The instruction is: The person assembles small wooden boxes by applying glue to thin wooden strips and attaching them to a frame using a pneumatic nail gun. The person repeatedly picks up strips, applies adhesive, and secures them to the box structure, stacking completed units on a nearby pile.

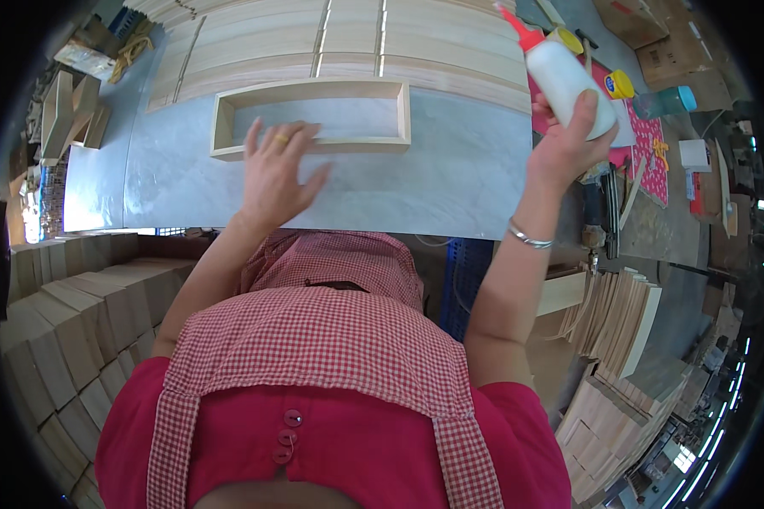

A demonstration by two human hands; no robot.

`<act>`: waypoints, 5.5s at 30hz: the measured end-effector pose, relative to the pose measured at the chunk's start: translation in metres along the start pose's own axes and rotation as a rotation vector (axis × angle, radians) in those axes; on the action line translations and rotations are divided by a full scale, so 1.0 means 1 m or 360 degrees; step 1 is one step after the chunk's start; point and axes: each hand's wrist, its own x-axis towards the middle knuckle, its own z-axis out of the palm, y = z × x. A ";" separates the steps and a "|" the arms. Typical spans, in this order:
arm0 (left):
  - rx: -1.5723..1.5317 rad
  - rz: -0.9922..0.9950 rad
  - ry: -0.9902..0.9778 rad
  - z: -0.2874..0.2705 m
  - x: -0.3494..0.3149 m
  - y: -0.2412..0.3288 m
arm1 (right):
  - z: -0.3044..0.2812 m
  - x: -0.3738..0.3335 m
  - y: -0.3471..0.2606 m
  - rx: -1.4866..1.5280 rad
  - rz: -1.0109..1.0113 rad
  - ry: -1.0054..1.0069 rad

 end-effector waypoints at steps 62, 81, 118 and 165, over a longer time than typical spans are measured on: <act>-0.0126 0.0039 -0.0061 0.026 -0.054 0.019 | 0.212 -0.149 0.032 -0.0303 -0.0072 -0.1319; -0.0163 -0.0003 -0.0165 0.014 -0.047 0.021 | 0.171 -0.120 0.023 -0.0647 -0.0069 -0.0966; -0.0106 -0.0033 -0.0180 0.020 -0.047 0.028 | 0.013 -0.070 -0.021 -0.1103 -0.0111 -0.0613; -0.0205 0.0137 -0.0004 0.023 -0.052 0.021 | 0.086 -0.142 -0.039 -0.0765 0.0118 -0.0935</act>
